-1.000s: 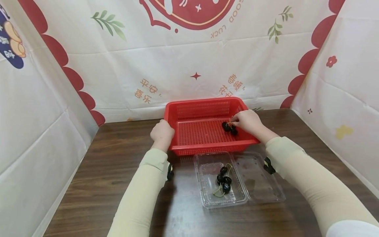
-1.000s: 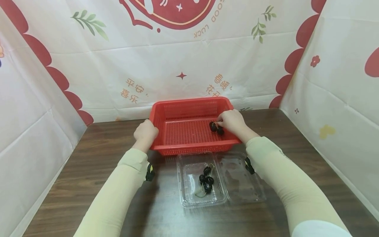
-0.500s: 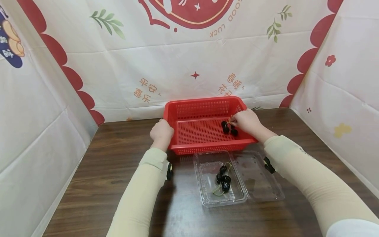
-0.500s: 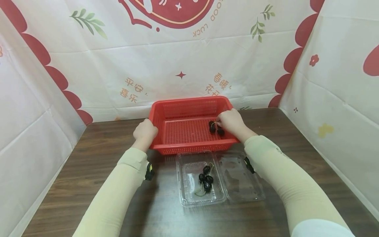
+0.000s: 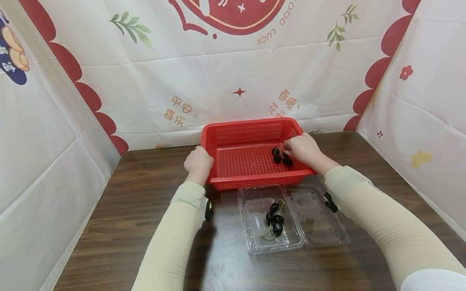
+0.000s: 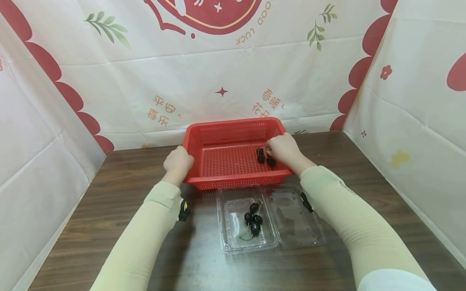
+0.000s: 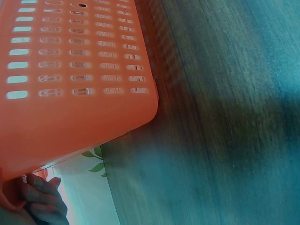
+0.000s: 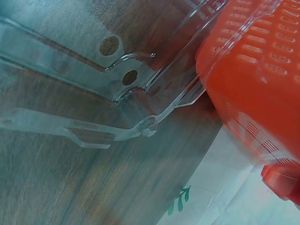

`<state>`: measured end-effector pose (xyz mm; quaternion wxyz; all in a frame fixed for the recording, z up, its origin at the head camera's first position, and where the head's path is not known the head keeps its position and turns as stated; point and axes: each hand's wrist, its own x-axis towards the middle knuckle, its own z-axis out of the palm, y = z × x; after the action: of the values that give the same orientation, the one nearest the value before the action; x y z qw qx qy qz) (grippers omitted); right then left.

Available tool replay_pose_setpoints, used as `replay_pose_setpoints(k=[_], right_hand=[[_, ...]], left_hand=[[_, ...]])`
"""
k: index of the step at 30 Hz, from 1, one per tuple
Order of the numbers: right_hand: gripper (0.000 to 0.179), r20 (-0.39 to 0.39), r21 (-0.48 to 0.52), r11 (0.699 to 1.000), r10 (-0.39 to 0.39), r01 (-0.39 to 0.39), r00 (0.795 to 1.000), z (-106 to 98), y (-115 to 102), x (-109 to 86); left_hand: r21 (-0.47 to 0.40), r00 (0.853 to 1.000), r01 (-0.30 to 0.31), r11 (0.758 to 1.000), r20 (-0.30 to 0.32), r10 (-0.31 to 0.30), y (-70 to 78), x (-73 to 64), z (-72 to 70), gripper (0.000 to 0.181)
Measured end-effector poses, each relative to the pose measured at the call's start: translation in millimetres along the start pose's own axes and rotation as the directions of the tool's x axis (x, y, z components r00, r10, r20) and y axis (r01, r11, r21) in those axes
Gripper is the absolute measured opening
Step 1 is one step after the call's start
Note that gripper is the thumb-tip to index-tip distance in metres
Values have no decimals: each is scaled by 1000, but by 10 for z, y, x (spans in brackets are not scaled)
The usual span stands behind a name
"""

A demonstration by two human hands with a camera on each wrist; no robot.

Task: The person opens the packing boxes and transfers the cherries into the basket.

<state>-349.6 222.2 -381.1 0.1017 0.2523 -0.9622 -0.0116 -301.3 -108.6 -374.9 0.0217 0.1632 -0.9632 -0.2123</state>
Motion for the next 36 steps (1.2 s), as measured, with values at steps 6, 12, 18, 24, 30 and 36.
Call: replay_pose_setpoints(k=[6,12,18,24,30,36], right_hand=[[8,0,34,999,17,-17,1000,-8,-4,-12],[16,-20,123,990,75,-72,997,-61,-8,-30],[17,-99,148,988,68,-53,993,-161,-55,-68],[15,-162,182,983,37,-7,986,-310,-174,-150],[9,-274,168,973,-108,159,956,-470,-374,-291],[6,-392,119,927,-285,355,875,-596,-637,-461]], left_hand=[[8,1000,0,1000,-8,0,6,-4,10,28],[12,1000,-3,1000,-9,3,20,-5,9,27],[7,1000,13,1000,-6,-13,18,-3,6,27],[6,1000,15,1000,-8,-15,5,13,20,29],[18,1000,10,1000,-13,-10,5,35,39,30],[16,1000,4,1000,-17,-4,18,27,31,29]])
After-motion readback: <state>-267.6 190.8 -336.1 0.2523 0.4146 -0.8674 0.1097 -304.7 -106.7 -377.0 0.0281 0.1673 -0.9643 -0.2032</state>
